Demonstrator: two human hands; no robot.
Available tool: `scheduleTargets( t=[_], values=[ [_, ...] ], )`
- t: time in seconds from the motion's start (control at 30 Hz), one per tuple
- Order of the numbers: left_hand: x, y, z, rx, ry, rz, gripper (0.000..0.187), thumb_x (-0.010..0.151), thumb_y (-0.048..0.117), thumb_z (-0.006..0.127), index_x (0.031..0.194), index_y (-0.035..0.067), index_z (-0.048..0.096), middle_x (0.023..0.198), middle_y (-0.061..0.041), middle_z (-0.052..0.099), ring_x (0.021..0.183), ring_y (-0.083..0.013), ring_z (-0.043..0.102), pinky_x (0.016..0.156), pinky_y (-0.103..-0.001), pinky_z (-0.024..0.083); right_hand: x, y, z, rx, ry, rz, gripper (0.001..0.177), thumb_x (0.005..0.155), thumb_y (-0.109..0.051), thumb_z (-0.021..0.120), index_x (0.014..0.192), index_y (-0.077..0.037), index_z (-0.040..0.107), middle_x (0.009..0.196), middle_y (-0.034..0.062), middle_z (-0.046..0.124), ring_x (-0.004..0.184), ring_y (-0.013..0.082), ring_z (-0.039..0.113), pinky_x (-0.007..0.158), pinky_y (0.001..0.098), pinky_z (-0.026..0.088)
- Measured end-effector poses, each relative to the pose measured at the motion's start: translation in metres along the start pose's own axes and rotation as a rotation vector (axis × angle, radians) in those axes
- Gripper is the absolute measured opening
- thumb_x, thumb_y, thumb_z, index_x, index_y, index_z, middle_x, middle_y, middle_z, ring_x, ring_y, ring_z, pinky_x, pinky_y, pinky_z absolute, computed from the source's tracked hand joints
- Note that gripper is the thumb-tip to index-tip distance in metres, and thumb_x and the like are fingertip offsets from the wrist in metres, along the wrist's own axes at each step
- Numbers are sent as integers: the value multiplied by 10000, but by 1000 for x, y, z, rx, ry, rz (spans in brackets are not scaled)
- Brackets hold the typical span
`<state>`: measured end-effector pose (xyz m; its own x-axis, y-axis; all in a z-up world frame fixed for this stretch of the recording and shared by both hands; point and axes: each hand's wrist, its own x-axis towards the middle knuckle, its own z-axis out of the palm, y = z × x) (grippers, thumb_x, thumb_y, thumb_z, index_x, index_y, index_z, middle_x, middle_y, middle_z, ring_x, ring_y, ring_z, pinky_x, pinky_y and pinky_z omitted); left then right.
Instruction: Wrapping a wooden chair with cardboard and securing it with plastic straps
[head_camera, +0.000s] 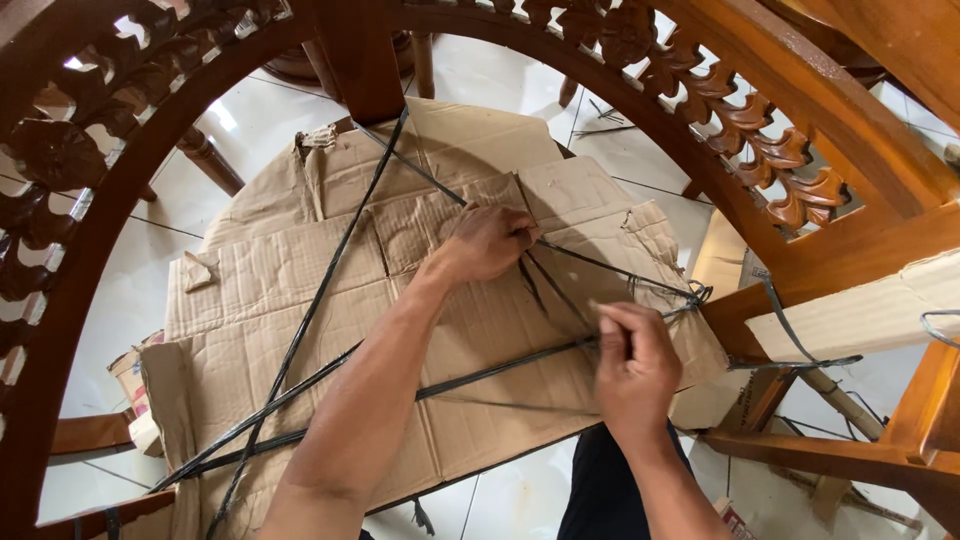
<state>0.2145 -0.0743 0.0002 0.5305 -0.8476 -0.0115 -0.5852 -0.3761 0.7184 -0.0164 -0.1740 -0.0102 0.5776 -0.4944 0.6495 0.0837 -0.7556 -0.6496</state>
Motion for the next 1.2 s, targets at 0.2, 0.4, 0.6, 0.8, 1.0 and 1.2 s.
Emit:
scheduleTargets(
  t=[0.2,0.4,0.6,0.8,1.0,1.2],
  values=[
    [8,-8,11,142,-38,-144,319,1043,376,515,942,178,744,914,36,777,772,-187,691,943,-445,473,-3,-1,-32,-170,-170,242,177,952,-7,663,1124,-44,646,1076,59,641,839,161,574,745,300,496],
    [3,-4,7,106,15,-81,299,1008,319,537,954,119,753,921,-8,772,789,-244,707,858,-427,484,-27,11,-51,-421,-569,239,331,934,-251,654,1212,-80,710,1344,233,655,369,142,625,272,245,506],
    [4,-11,12,117,30,-24,287,996,330,541,988,147,762,939,11,768,878,-250,688,1019,-462,374,-39,-30,-64,-298,-463,74,95,866,-105,701,940,-49,721,959,66,682,792,226,605,671,351,496],
    [6,-11,14,218,-47,-52,326,1031,374,494,953,183,746,905,38,753,838,-232,648,987,-458,340,-77,-25,-81,-71,-482,258,259,959,-232,560,1046,-77,748,961,49,734,632,120,622,536,278,496],
    [2,-8,12,198,20,-6,311,1026,342,493,942,163,733,912,2,752,851,-255,679,1030,-498,373,-183,10,-80,1406,-466,1690,310,985,-209,532,1153,37,617,598,-24,448,473,96,375,404,245,269],
    [-3,-5,9,112,-3,-14,322,998,306,453,1059,162,734,962,-176,751,1008,-431,696,958,-523,425,-130,-17,-105,462,-786,929,360,714,-304,810,1025,-129,764,897,-28,661,781,138,615,684,291,479]
  ],
)
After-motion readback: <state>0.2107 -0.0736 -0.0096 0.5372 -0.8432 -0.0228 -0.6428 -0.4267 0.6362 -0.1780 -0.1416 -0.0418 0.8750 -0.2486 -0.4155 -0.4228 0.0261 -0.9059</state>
